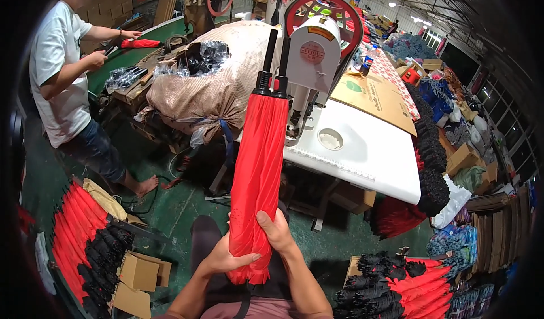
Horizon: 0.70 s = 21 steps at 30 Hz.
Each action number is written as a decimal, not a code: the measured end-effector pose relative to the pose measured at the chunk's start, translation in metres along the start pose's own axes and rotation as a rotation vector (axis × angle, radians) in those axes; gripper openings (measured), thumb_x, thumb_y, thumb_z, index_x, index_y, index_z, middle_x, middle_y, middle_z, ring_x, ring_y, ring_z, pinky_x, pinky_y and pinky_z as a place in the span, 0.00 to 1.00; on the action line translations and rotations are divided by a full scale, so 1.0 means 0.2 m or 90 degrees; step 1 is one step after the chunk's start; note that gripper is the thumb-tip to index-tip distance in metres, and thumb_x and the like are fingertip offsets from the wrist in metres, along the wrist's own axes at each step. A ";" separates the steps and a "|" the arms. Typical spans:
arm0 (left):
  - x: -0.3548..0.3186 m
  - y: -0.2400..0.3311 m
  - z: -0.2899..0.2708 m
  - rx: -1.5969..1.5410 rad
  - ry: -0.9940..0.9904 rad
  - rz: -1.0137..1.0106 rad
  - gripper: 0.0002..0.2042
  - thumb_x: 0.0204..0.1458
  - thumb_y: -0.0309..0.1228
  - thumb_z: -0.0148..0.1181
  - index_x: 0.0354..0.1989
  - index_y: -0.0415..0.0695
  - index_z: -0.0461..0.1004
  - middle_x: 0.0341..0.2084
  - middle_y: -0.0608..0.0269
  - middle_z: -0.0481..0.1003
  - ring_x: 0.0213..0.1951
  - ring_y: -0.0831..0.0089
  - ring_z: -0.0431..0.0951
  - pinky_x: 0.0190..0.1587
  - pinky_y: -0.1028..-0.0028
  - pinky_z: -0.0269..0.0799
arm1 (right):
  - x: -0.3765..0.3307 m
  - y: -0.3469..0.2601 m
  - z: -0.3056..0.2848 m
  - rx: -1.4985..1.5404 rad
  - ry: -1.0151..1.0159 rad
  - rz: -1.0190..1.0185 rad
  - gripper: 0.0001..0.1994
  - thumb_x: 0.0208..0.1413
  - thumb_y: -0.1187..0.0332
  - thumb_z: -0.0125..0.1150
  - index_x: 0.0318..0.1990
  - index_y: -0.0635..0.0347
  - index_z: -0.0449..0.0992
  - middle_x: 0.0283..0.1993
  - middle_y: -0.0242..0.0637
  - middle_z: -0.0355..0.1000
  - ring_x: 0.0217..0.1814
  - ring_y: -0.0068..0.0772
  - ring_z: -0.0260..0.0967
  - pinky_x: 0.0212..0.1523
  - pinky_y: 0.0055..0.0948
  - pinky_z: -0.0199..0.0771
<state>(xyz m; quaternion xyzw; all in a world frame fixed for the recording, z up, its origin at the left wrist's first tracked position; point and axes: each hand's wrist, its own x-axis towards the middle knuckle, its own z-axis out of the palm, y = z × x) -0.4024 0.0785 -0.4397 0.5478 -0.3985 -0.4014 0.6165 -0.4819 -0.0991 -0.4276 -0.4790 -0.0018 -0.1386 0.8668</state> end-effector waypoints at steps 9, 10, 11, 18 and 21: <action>0.01 -0.05 -0.01 -0.026 -0.016 -0.004 0.37 0.53 0.24 0.73 0.70 0.36 0.60 0.58 0.56 0.75 0.59 0.68 0.76 0.62 0.66 0.73 | 0.01 -0.12 0.11 -0.159 0.031 0.050 0.30 0.55 0.66 0.76 0.62 0.70 0.70 0.56 0.47 0.78 0.58 0.39 0.77 0.59 0.42 0.79; 0.01 -0.04 -0.01 -0.058 -0.003 -0.021 0.36 0.53 0.24 0.73 0.70 0.36 0.61 0.58 0.55 0.75 0.59 0.68 0.76 0.62 0.66 0.73 | 0.02 -0.11 0.13 -0.135 0.027 0.058 0.30 0.54 0.67 0.77 0.61 0.69 0.71 0.56 0.46 0.78 0.58 0.38 0.77 0.59 0.41 0.78; 0.00 -0.04 -0.01 -0.063 -0.009 -0.021 0.36 0.53 0.24 0.73 0.70 0.36 0.61 0.58 0.55 0.75 0.59 0.68 0.76 0.62 0.66 0.73 | 0.02 -0.11 0.14 -0.111 0.024 0.065 0.30 0.52 0.68 0.78 0.60 0.69 0.72 0.55 0.45 0.78 0.58 0.37 0.77 0.59 0.40 0.78; -0.05 -0.15 -0.16 -0.109 0.012 -0.015 0.31 0.53 0.23 0.72 0.66 0.37 0.66 0.56 0.56 0.76 0.57 0.68 0.77 0.60 0.66 0.74 | 0.13 -0.04 0.25 -0.251 0.022 0.061 0.31 0.48 0.70 0.81 0.59 0.67 0.73 0.53 0.41 0.79 0.55 0.33 0.77 0.59 0.36 0.77; -0.09 -0.20 -0.21 -0.127 0.038 -0.004 0.30 0.53 0.23 0.72 0.65 0.37 0.67 0.55 0.57 0.77 0.56 0.69 0.77 0.60 0.66 0.74 | 0.20 0.00 0.30 -0.302 0.051 0.130 0.35 0.45 0.71 0.82 0.61 0.67 0.71 0.53 0.41 0.79 0.56 0.34 0.76 0.60 0.37 0.76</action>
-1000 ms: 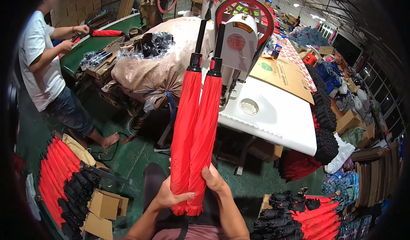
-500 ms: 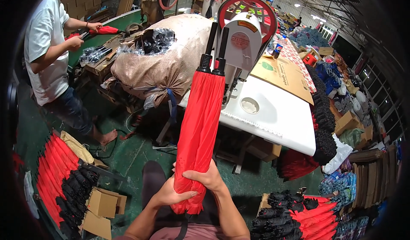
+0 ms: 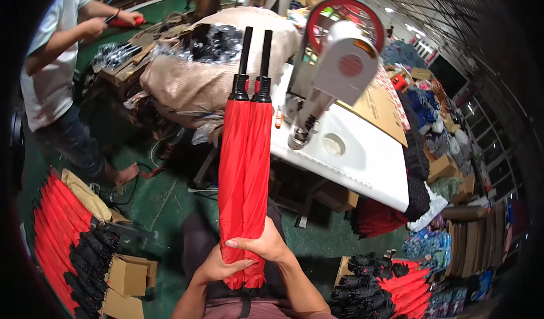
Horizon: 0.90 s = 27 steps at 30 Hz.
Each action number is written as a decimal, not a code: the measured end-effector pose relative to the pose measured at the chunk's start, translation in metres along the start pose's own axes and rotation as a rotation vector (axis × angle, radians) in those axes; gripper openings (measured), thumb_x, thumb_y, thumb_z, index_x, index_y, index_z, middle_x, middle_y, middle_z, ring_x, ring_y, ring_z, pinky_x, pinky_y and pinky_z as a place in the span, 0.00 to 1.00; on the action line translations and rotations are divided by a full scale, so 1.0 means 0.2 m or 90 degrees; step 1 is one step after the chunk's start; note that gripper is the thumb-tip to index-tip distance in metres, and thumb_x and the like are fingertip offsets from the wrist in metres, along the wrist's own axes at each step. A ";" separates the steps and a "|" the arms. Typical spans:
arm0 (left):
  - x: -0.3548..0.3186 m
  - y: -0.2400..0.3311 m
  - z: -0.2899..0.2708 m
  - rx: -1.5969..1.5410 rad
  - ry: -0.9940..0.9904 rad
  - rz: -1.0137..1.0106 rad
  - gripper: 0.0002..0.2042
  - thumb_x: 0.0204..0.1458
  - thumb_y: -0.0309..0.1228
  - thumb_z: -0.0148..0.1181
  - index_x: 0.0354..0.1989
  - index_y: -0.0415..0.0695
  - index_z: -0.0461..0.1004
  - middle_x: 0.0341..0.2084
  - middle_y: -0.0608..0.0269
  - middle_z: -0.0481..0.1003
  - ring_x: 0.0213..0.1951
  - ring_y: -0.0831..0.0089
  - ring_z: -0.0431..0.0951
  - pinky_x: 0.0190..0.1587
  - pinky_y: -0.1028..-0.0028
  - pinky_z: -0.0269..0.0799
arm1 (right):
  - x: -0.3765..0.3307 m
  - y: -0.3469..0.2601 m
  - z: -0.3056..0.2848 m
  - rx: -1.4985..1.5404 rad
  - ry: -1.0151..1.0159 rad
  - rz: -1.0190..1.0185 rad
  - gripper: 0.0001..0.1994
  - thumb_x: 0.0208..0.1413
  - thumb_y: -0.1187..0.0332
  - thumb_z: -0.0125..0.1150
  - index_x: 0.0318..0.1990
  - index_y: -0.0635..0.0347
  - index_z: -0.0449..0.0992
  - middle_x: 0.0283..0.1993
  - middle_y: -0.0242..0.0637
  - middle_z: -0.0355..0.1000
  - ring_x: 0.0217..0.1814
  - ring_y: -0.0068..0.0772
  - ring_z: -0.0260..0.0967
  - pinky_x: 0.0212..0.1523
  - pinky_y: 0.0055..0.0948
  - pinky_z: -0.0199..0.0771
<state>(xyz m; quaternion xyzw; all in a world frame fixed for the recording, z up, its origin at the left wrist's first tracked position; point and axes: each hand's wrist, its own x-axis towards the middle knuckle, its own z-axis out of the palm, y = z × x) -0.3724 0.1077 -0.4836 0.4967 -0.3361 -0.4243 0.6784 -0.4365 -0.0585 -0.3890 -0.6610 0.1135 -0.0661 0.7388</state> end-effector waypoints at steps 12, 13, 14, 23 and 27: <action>0.01 0.14 -0.20 0.013 0.094 -0.054 0.31 0.50 0.26 0.76 0.63 0.39 0.69 0.53 0.58 0.78 0.55 0.69 0.78 0.59 0.67 0.75 | 0.25 0.01 0.12 0.059 -0.039 0.001 0.33 0.44 0.73 0.82 0.60 0.65 0.73 0.53 0.38 0.78 0.55 0.31 0.76 0.60 0.35 0.75; 0.02 0.15 -0.19 0.016 0.087 -0.069 0.32 0.49 0.28 0.77 0.63 0.39 0.70 0.53 0.58 0.78 0.55 0.69 0.79 0.59 0.66 0.75 | 0.25 0.02 0.11 0.053 -0.039 -0.020 0.33 0.44 0.73 0.82 0.59 0.66 0.73 0.53 0.38 0.78 0.55 0.30 0.76 0.60 0.35 0.75; 0.02 0.13 -0.19 0.020 0.081 -0.072 0.32 0.49 0.28 0.77 0.63 0.39 0.70 0.53 0.58 0.78 0.55 0.69 0.79 0.59 0.66 0.75 | 0.26 0.03 0.10 0.048 -0.037 -0.039 0.33 0.44 0.73 0.82 0.59 0.66 0.73 0.53 0.37 0.78 0.55 0.30 0.76 0.60 0.34 0.75; -0.11 -0.01 0.02 -0.019 0.176 -0.019 0.38 0.41 0.27 0.82 0.63 0.40 0.70 0.53 0.60 0.77 0.55 0.69 0.78 0.59 0.66 0.74 | 0.10 0.04 0.03 0.027 -0.034 -0.107 0.35 0.48 0.70 0.80 0.63 0.65 0.69 0.59 0.38 0.75 0.61 0.29 0.71 0.63 0.32 0.71; -0.08 0.03 0.05 0.072 0.166 -0.050 0.41 0.40 0.25 0.82 0.65 0.39 0.66 0.55 0.59 0.75 0.57 0.66 0.77 0.60 0.64 0.74 | 0.07 0.01 0.02 0.161 -0.010 -0.164 0.36 0.46 0.70 0.82 0.63 0.66 0.70 0.57 0.38 0.77 0.58 0.29 0.74 0.62 0.33 0.73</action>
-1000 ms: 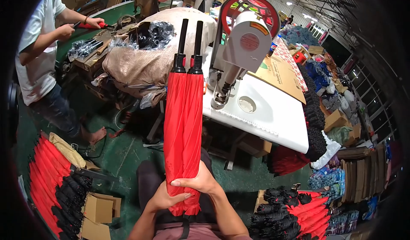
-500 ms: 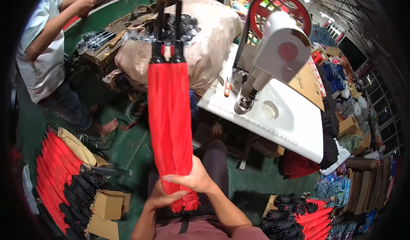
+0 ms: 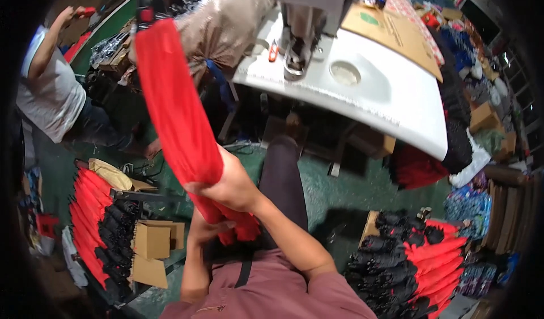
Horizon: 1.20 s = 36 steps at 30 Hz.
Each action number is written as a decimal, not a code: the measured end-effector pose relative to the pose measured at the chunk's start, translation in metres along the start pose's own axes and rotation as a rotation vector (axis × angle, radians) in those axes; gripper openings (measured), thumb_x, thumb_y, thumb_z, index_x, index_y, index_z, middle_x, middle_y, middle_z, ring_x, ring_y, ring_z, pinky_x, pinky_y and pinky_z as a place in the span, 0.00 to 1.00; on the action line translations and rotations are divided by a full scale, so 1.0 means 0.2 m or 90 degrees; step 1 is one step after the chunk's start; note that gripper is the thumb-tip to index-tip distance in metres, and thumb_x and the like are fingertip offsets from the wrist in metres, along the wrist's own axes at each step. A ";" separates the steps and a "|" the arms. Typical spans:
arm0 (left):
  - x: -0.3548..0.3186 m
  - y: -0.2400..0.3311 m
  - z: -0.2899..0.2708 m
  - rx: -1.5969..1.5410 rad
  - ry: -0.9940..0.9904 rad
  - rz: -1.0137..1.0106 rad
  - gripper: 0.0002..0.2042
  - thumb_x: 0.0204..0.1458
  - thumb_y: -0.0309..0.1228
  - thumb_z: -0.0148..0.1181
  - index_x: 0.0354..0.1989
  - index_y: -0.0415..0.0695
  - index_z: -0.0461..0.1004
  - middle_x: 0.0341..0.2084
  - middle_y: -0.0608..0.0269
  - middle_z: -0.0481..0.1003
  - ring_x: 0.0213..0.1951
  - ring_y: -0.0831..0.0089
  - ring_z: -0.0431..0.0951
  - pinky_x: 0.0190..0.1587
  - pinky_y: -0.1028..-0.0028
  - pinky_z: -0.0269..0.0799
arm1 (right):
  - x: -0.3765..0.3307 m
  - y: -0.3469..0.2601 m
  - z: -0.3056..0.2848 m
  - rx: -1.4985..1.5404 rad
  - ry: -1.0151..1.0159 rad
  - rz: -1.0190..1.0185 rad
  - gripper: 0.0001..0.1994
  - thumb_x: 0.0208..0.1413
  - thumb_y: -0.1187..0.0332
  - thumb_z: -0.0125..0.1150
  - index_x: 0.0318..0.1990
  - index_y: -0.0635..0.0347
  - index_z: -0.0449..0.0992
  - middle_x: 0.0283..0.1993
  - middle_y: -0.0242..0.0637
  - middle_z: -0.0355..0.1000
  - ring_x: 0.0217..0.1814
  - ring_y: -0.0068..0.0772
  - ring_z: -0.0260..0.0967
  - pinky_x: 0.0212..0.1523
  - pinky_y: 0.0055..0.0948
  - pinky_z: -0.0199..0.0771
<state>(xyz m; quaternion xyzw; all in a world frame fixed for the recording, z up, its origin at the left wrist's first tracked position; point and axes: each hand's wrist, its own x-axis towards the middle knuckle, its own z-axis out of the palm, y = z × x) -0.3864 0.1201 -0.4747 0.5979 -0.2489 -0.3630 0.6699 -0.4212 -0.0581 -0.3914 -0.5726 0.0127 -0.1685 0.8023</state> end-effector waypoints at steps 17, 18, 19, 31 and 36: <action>-0.25 0.02 0.16 0.133 0.174 -0.005 0.42 0.44 0.28 0.79 0.68 0.37 0.62 0.57 0.55 0.74 0.58 0.63 0.77 0.63 0.62 0.72 | -0.13 -0.05 -0.05 0.030 -0.129 0.022 0.40 0.45 0.68 0.80 0.67 0.68 0.66 0.58 0.48 0.77 0.60 0.34 0.76 0.63 0.34 0.73; -0.25 0.02 0.17 0.139 0.180 -0.010 0.42 0.44 0.28 0.79 0.68 0.37 0.62 0.58 0.55 0.74 0.58 0.63 0.77 0.63 0.62 0.72 | -0.13 -0.05 -0.05 0.037 -0.129 0.014 0.41 0.45 0.69 0.80 0.67 0.68 0.65 0.59 0.47 0.77 0.60 0.33 0.75 0.64 0.34 0.72; -0.26 0.02 0.18 0.143 0.185 -0.006 0.42 0.44 0.28 0.79 0.68 0.37 0.62 0.58 0.55 0.74 0.58 0.63 0.77 0.63 0.62 0.72 | -0.13 -0.05 -0.05 0.044 -0.135 0.005 0.41 0.45 0.69 0.80 0.68 0.68 0.65 0.59 0.47 0.77 0.61 0.33 0.75 0.64 0.34 0.72; -0.21 0.04 0.23 0.185 0.137 0.051 0.48 0.45 0.27 0.79 0.73 0.38 0.53 0.64 0.51 0.67 0.62 0.61 0.73 0.65 0.61 0.70 | -0.15 -0.06 -0.12 0.103 -0.146 -0.005 0.45 0.50 0.70 0.80 0.73 0.67 0.60 0.65 0.42 0.72 0.65 0.29 0.70 0.68 0.34 0.69; -0.15 0.09 0.20 0.174 0.154 0.075 0.46 0.41 0.24 0.80 0.70 0.38 0.58 0.63 0.52 0.68 0.63 0.59 0.72 0.64 0.59 0.71 | -0.08 -0.09 -0.09 0.084 -0.154 0.020 0.45 0.50 0.69 0.80 0.73 0.68 0.59 0.66 0.42 0.72 0.66 0.29 0.69 0.68 0.34 0.68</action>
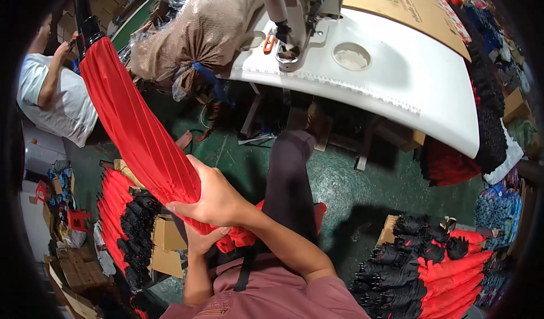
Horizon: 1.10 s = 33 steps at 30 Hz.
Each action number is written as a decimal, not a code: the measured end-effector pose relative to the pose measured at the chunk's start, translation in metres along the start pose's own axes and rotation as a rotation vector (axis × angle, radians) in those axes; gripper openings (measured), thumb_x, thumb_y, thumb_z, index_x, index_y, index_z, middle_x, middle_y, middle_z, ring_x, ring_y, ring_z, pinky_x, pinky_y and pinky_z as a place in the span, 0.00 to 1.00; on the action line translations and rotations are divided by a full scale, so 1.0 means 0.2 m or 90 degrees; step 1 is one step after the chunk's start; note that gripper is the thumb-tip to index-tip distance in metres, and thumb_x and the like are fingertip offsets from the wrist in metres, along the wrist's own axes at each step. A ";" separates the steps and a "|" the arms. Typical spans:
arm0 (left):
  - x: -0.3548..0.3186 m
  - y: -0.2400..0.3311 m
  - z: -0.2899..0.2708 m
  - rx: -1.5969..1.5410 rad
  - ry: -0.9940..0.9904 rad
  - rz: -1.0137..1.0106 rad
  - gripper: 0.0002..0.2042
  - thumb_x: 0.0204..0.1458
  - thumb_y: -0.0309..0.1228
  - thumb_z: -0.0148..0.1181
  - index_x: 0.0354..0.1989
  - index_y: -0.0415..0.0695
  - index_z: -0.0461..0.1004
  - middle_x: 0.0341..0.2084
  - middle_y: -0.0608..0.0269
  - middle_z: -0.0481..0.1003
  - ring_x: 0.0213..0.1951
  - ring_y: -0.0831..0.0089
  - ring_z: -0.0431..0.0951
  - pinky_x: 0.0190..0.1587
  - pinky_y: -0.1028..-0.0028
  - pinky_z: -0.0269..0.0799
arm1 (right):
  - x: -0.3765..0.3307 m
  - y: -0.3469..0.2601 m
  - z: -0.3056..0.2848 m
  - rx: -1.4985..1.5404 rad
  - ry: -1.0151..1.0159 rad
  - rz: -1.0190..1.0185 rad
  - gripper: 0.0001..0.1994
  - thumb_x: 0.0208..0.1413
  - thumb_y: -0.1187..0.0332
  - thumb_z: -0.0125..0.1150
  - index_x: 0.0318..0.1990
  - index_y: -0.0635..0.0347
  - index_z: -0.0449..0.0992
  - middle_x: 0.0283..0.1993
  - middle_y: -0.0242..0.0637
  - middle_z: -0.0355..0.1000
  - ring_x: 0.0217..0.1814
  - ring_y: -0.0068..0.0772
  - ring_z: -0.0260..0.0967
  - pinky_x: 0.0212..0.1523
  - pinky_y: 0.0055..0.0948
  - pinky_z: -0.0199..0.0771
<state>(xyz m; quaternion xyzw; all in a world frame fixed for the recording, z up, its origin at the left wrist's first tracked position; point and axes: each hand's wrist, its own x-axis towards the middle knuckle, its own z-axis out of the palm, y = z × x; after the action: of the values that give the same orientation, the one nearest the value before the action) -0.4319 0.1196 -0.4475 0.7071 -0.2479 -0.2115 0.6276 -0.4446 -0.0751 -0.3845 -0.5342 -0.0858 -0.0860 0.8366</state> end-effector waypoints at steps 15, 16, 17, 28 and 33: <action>0.15 0.29 -0.24 -0.048 -0.105 -0.104 0.39 0.42 0.26 0.80 0.65 0.36 0.66 0.56 0.55 0.76 0.58 0.66 0.77 0.61 0.63 0.73 | 0.21 -0.03 0.12 0.063 0.111 0.012 0.29 0.50 0.70 0.79 0.59 0.67 0.73 0.53 0.39 0.78 0.54 0.28 0.76 0.59 0.32 0.76; 0.17 0.23 -0.22 -0.036 -0.120 -0.098 0.39 0.42 0.25 0.79 0.65 0.36 0.66 0.55 0.55 0.76 0.58 0.66 0.77 0.61 0.64 0.73 | 0.20 -0.01 0.08 0.070 0.108 0.010 0.29 0.50 0.70 0.79 0.59 0.67 0.73 0.53 0.39 0.78 0.54 0.28 0.76 0.59 0.32 0.76; 0.19 0.19 -0.21 -0.033 -0.137 -0.088 0.39 0.43 0.25 0.79 0.65 0.36 0.66 0.55 0.56 0.77 0.58 0.67 0.77 0.61 0.64 0.73 | 0.18 0.00 0.06 0.066 0.119 0.017 0.28 0.51 0.70 0.78 0.58 0.67 0.73 0.52 0.40 0.79 0.52 0.29 0.77 0.58 0.33 0.77; 0.30 0.12 -0.26 -0.145 -0.226 -0.082 0.40 0.46 0.24 0.78 0.68 0.37 0.63 0.58 0.57 0.75 0.60 0.68 0.76 0.63 0.65 0.72 | 0.28 0.02 0.07 0.105 0.100 0.087 0.23 0.52 0.70 0.76 0.54 0.68 0.75 0.46 0.43 0.80 0.46 0.37 0.81 0.52 0.39 0.82; 0.30 0.04 -0.32 -0.188 -0.244 -0.057 0.45 0.46 0.26 0.79 0.72 0.37 0.56 0.63 0.56 0.71 0.64 0.68 0.71 0.67 0.64 0.68 | 0.30 0.12 0.05 0.010 0.164 0.089 0.21 0.53 0.69 0.76 0.51 0.68 0.76 0.44 0.41 0.80 0.45 0.34 0.80 0.51 0.35 0.81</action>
<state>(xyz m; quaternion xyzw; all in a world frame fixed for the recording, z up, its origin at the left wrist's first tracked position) -0.3467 0.1324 -0.4302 0.5651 -0.2975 -0.4030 0.6555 -0.3820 -0.0592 -0.3880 -0.5166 0.0589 -0.0949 0.8489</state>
